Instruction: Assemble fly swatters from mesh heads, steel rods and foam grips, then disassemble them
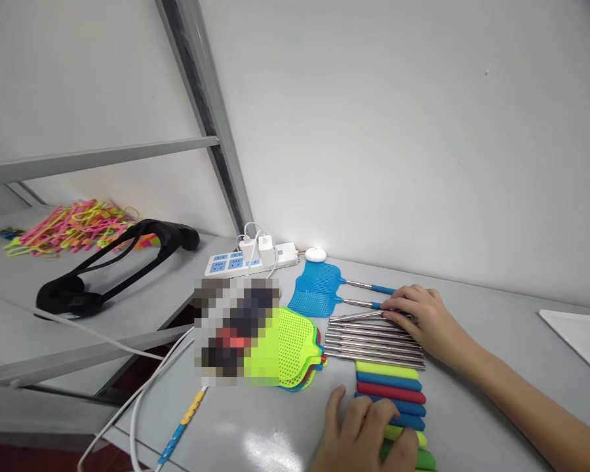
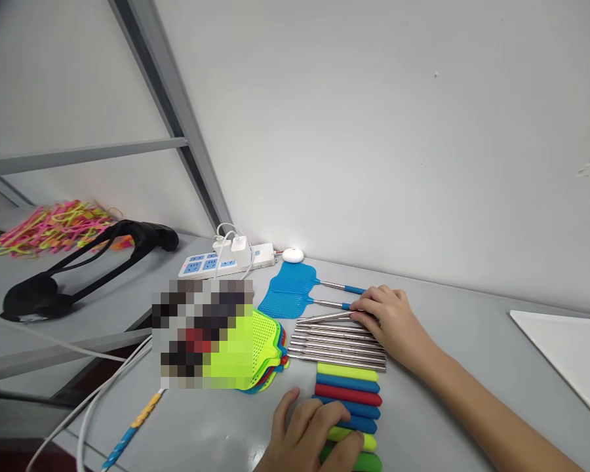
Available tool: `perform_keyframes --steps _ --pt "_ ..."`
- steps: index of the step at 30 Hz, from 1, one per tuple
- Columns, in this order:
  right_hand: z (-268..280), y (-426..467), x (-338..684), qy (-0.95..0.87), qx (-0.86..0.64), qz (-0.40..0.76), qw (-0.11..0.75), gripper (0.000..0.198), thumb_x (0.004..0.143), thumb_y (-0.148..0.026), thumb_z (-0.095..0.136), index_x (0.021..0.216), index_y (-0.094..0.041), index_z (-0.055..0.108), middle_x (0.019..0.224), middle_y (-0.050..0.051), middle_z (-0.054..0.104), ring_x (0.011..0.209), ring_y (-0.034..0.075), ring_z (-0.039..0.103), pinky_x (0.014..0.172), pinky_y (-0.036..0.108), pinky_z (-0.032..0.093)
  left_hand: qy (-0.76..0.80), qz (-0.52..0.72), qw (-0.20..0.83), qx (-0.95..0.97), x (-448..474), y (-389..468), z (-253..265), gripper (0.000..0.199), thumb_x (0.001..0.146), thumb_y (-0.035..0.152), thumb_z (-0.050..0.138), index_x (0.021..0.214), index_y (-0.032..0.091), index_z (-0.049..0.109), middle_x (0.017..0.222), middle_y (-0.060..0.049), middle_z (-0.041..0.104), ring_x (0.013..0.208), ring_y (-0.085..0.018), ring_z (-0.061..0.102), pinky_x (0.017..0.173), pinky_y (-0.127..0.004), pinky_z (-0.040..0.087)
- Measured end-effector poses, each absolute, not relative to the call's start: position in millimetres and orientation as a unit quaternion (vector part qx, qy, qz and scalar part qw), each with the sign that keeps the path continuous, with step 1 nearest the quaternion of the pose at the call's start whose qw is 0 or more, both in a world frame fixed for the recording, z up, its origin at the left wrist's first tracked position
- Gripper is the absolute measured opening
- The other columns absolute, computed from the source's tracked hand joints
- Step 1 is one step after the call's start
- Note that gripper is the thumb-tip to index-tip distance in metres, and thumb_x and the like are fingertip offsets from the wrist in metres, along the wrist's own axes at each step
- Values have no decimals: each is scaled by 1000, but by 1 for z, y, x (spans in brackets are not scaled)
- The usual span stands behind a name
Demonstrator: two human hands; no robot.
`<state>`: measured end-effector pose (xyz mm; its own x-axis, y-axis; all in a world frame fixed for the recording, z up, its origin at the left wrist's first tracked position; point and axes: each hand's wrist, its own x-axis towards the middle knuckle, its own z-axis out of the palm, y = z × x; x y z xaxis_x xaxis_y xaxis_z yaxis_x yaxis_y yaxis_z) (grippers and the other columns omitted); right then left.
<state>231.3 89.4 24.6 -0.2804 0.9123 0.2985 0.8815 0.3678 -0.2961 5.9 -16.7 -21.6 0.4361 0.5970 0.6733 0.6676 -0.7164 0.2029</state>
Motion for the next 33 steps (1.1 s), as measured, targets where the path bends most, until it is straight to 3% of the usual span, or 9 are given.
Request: perform_keyframes --steps 9,14,21,33 --pt "30 84 229 -828 -534 25 170 33 101 -36 37 109 -31 69 96 7 67 90 23 57 81 42 36 -363 -356 55 -859 3 -16 -19 4 88 28 64 92 30 64 95 4 65 86 -14 59 107 -49 31" --pt "34 83 229 -842 -520 -7 144 34 101 -30 36 101 -28 70 96 7 65 85 21 57 79 40 35 -358 -368 56 -856 3 -15 -20 8 87 23 64 92 30 64 94 5 65 85 -14 59 109 -46 29" --pt "38 83 233 -850 -508 -47 133 37 101 -28 35 94 -29 71 92 7 65 80 20 56 76 40 33 -375 -360 9 -854 5 -18 -19 9 91 34 57 94 29 64 94 3 67 87 -18 60 107 -50 29" --pt "32 90 224 -814 -550 -22 185 33 101 -35 35 108 -29 67 106 9 62 98 25 56 84 44 39 -351 -345 38 -870 2 -14 -21 12 91 28 57 102 31 63 104 2 66 89 -17 60 108 -53 32"
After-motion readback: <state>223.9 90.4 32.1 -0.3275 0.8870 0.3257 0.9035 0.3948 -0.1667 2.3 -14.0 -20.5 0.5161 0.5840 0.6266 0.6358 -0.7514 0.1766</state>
